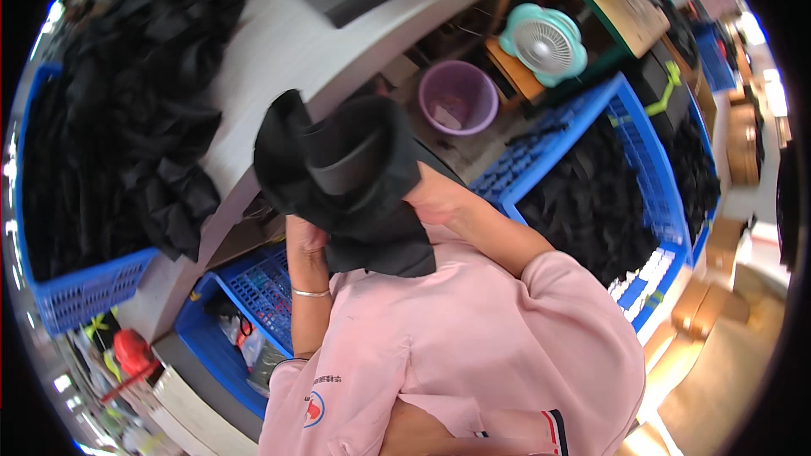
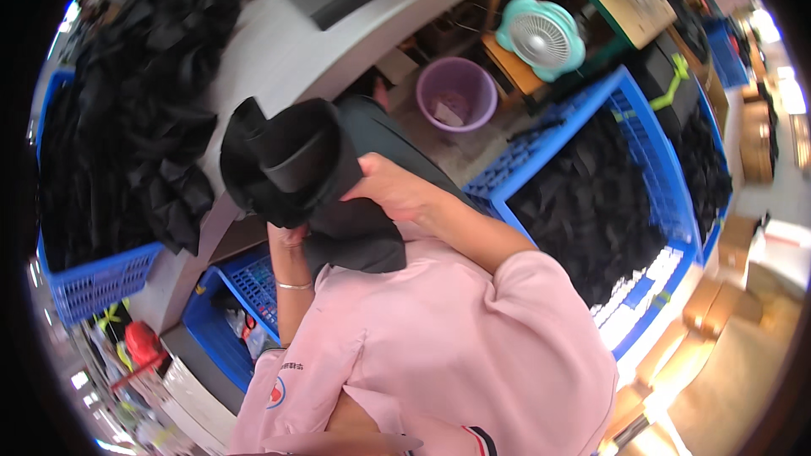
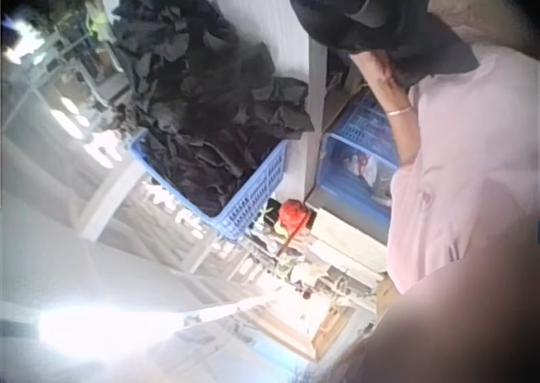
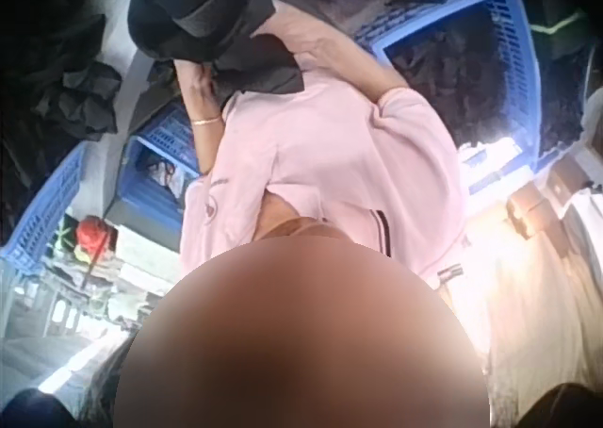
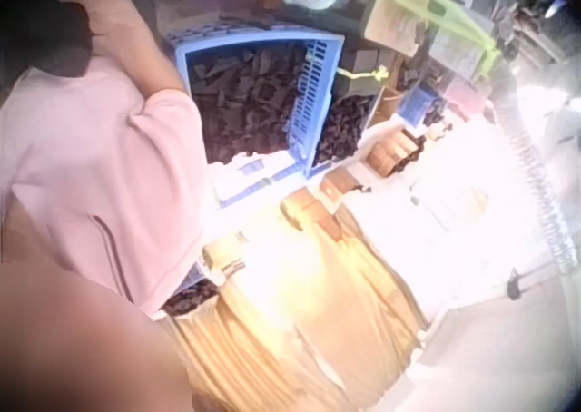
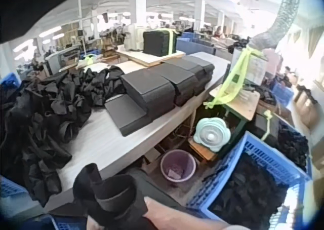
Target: The recorder is inspecting and organizing black fabric components, possibly for sports or recreation goods.
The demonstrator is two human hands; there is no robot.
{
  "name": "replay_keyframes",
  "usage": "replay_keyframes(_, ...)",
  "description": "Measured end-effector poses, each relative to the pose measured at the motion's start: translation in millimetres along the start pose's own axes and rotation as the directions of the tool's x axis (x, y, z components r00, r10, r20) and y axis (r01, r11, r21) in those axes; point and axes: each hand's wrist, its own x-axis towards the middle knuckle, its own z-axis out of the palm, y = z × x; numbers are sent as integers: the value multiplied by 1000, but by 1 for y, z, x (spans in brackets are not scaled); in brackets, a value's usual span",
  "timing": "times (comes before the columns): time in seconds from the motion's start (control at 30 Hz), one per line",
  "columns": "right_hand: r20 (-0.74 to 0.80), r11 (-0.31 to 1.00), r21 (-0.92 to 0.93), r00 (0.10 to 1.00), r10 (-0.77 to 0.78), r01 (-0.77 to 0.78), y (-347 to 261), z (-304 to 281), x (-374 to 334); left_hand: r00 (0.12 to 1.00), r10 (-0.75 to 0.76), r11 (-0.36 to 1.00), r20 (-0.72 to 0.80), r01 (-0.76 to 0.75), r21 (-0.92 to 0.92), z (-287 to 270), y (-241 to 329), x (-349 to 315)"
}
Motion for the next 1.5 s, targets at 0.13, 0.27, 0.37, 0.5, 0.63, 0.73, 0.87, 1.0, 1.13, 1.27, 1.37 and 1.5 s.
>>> replay_keyframes(0.13,-248,971,-197,951,-185,138,6,-28,7,997,79,995,-25,-78,56,29,4,2)
replay_keyframes(0.27,-320,843,-324,788,-526,430,7,-68,-9,999,-44,950,-29,50,308,64,-8,-2)
replay_keyframes(0.37,-578,814,-408,572,-581,414,1,-106,-45,979,-36,931,200,-39,362,78,-21,-5)
replay_keyframes(0.5,-738,725,-436,249,-627,534,-24,-182,-130,978,-146,895,152,65,441,76,-23,-14)
replay_keyframes(0.63,-749,672,-649,-143,-647,358,-63,-267,-231,986,-155,869,67,104,484,63,-23,-18)
replay_keyframes(0.73,-621,555,-773,-187,-761,307,-115,-328,-290,980,-186,883,72,134,450,55,-26,-15)
replay_keyframes(0.87,-387,615,-693,-525,-758,-377,-154,-372,-307,982,-189,877,23,158,455,43,-29,-9)
replay_keyframes(1.0,-356,373,-880,-111,-928,-293,-145,-339,-209,978,-200,886,-64,209,414,27,-31,-4)
replay_keyframes(1.13,-288,381,-916,455,-843,125,-92,-225,-37,966,-229,892,-119,257,372,8,-31,4)
replay_keyframes(1.27,71,230,-933,769,-635,276,-47,-89,99,962,-239,898,-133,271,346,-6,-27,12)
replay_keyframes(1.37,532,-187,-828,638,-557,528,-30,-9,178,963,-228,915,-140,261,306,-11,-20,15)
replay_keyframes(1.5,631,-222,-769,656,-414,599,-21,62,266,970,-202,932,-137,233,276,-12,-4,13)
